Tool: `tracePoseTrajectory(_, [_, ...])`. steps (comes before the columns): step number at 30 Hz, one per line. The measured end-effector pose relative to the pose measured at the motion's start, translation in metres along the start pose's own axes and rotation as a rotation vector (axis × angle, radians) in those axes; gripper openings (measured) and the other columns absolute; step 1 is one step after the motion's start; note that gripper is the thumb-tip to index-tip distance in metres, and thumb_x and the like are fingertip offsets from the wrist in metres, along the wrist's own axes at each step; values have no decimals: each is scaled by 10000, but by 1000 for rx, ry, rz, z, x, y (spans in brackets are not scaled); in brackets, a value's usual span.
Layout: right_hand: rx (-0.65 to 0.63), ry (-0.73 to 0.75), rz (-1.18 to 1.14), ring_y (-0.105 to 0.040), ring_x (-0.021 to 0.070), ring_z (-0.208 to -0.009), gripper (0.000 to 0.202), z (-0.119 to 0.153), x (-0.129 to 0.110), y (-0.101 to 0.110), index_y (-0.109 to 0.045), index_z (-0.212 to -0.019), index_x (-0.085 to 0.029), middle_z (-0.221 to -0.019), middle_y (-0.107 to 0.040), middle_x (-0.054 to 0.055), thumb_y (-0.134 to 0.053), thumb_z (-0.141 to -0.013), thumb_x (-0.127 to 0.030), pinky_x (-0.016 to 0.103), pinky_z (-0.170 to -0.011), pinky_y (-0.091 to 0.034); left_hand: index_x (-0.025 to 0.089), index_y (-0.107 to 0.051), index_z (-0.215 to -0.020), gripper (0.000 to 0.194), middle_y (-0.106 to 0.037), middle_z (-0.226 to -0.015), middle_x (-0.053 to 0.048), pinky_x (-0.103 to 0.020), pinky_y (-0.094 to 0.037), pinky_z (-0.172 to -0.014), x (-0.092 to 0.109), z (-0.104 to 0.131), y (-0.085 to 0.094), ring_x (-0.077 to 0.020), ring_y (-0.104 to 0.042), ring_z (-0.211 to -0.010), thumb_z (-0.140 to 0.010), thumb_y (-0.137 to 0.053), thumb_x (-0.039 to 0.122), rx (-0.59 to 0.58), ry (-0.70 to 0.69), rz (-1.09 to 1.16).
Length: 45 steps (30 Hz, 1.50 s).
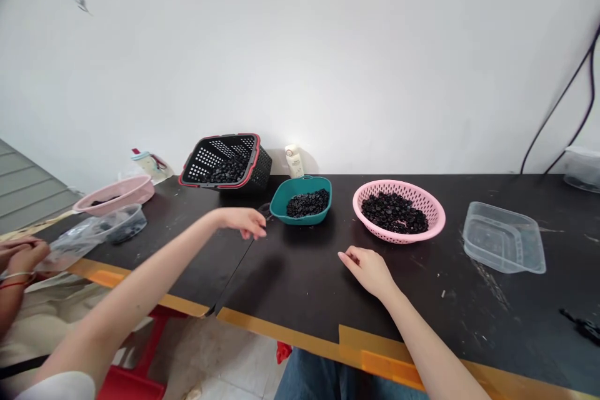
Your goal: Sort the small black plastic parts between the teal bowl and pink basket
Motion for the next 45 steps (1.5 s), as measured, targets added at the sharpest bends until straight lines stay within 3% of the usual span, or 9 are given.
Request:
tracePoseTrajectory(4, [-14, -19, -20, -518, 138, -593, 405, -1, 3, -3, -533, -678, -217, -617, -562, -23, -407, -885, -542, 252, -572, -313, 131, -628, -947, 488, -700, -848, -111, -252, -523, -591, -15, 27, 109, -122, -567, -567, -784, -540, 583, 712, 29, 255])
tracePoseTrajectory(7, [-7, -28, -40, -506, 137, -574, 423, -2, 5, -2, -526, -671, -213, -592, -540, -22, -389, -885, -552, 250, -563, -312, 67, -598, -1047, 628, -694, -831, -178, -298, -532, -619, -20, 31, 144, -190, -631, -652, -897, -264, 577, 928, 216, 148])
tracePoseTrajectory(11, [3, -20, -45, -505, 136, -569, 424, -2, 5, 0, -529, -662, -210, -587, -541, -19, -393, -883, -546, 249, -560, -310, 110, -643, -960, 438, -692, -885, -159, -341, -510, -723, -9, 6, 128, -264, -644, -845, -843, -457, 489, 1075, 297, -184])
tracePoseTrajectory(17, [22, -15, -24, -515, 128, -580, 368, -2, 5, 0, -547, -658, -214, -615, -578, -26, -436, -875, -490, 240, -559, -305, 226, -599, -1060, 345, -615, -1152, -68, -321, -421, -893, 42, -57, 54, -228, -555, -1088, -899, -353, 406, 1284, -6, -494])
tracePoseTrajectory(19, [23, -19, -26, -513, 127, -577, 355, -2, 6, 0, -548, -655, -212, -617, -585, -25, -445, -871, -475, 238, -553, -305, 222, -586, -1079, 364, -611, -1148, -69, -309, -426, -869, 60, -80, 35, -214, -559, -1067, -914, -316, 401, 1191, -102, -651])
tracePoseTrajectory(23, [28, -23, -16, -521, 129, -578, 332, -4, 7, 0, -562, -656, -210, -623, -599, -16, -460, -863, -448, 239, -552, -310, 236, -651, -917, 231, -670, -993, -32, -275, -454, -782, 75, -130, 11, -205, -609, -940, -787, -578, 411, 820, -105, -766])
tracePoseTrajectory(27, [23, -10, 1, -542, 135, -594, 321, -5, 5, 2, -579, -668, -210, -647, -619, -9, -462, -865, -434, 241, -565, -320, 184, -660, -879, 167, -674, -954, -61, -315, -470, -789, 71, -162, 5, -203, -619, -905, -771, -637, 309, 711, -30, -769])
tracePoseTrajectory(39, [2, -24, 48, -572, 140, -643, 312, -7, 3, 2, -619, -697, -221, -704, -657, 1, -470, -869, -434, 241, -561, -297, 205, -642, -766, 74, -690, -929, -69, -283, -455, -764, 65, -166, 9, -224, -627, -918, -767, -571, 227, 727, -24, -670])
tracePoseTrajectory(45, [4, -34, 54, -576, 138, -636, 315, -8, 3, 4, -631, -706, -218, -699, -660, 2, -467, -876, -427, 239, -561, -313, 106, -536, -1009, 204, -684, -803, -127, -302, -457, -737, 76, -148, 4, -217, -655, -776, -861, -408, 165, 871, -36, -528])
Point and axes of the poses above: each hand's wrist, its own z-axis away from the middle knuckle, its own y-axis out of the back of the hand, x = y × z, the point moved 2 cm from there along -z, towards the middle knuckle
